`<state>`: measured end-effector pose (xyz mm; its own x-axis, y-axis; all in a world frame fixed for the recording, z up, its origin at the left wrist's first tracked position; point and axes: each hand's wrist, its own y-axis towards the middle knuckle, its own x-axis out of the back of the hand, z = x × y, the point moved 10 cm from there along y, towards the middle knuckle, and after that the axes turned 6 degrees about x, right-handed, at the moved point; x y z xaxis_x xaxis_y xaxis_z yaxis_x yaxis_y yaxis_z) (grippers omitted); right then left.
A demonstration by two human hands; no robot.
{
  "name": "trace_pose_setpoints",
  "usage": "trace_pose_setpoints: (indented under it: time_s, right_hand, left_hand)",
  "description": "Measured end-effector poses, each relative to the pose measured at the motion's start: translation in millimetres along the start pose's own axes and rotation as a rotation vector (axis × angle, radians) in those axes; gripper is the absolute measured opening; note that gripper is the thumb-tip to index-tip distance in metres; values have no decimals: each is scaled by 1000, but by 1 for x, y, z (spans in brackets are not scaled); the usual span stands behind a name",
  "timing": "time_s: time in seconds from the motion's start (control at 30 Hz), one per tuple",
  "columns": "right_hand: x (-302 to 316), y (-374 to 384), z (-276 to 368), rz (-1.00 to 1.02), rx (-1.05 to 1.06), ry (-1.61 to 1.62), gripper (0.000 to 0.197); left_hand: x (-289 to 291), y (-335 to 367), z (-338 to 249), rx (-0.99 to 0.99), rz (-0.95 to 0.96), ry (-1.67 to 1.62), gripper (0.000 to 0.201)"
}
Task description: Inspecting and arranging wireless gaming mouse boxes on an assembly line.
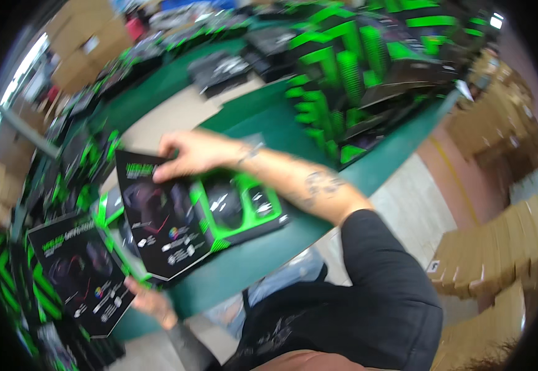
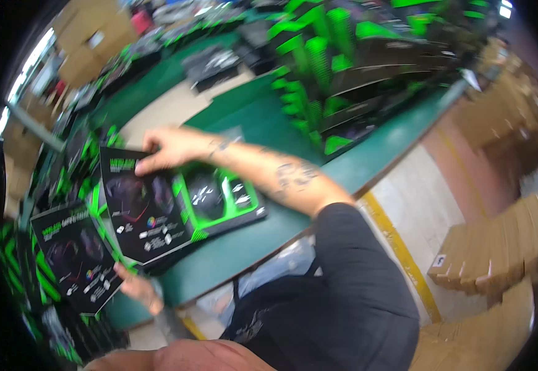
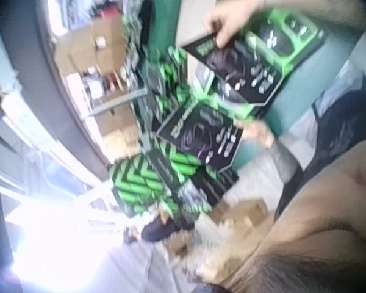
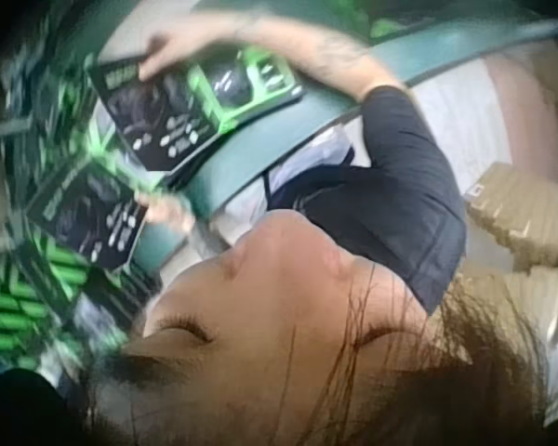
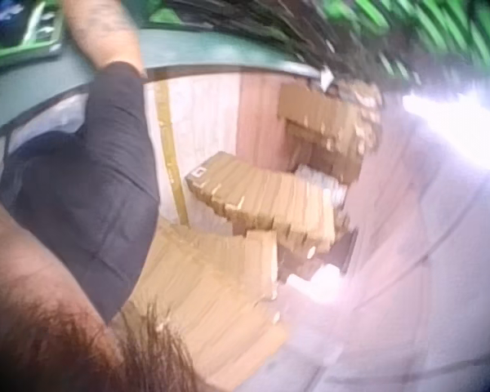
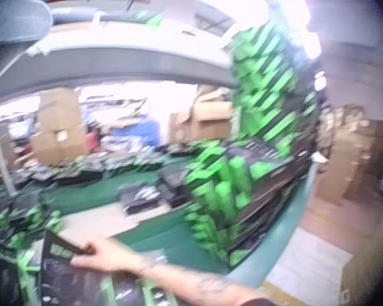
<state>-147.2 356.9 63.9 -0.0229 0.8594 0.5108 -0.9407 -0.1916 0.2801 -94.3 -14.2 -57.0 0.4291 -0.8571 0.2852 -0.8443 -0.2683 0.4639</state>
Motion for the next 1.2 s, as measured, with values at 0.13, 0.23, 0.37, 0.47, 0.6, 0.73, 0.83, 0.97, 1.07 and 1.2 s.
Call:
trace_pose_setpoints:
  time_s: [0.13, 0.23, 0.37, 0.47, 0.6, 0.73, 0.83, 0.97, 1.07, 1.2]
  right_hand:
    - [25, -11, 89, -116, 279, -247, 52]
    - [22, -26, 136, -201, 483, -358, 55]
    - [0, -35, 143, -74, 469, -332, 55]
    - [-8, -39, 140, -18, 404, -334, 54]
    - [-2, -39, 121, -18, 387, -286, 57]
    - [51, -64, 69, -205, 208, 162, 89]
    - [108, -116, 3, -652, 6, 389, 83]
    - [85, -170, -31, -566, -183, 63, 51]
    - [56, -184, -21, -450, -194, 68, 65]
    - [54, -197, -21, -414, -484, -261, 88]
  left_hand:
    - [-18, -11, -41, 118, 63, -395, 41]
    - [-7, -14, -48, 183, 58, -274, 41]
    - [-5, -16, -51, 258, 86, -198, 42]
    - [-4, -20, -50, 308, 103, -153, 42]
    - [-12, -25, -40, 393, 128, -93, 43]
    - [15, -20, -38, 136, -24, -24, 40]
    - [2, -18, -79, -81, -10, 137, 47]
    - [9, -23, -53, -3, 27, 125, 51]
    - [18, -28, -43, -43, 56, 160, 50]
    - [15, -36, -57, -376, 13, 455, 48]
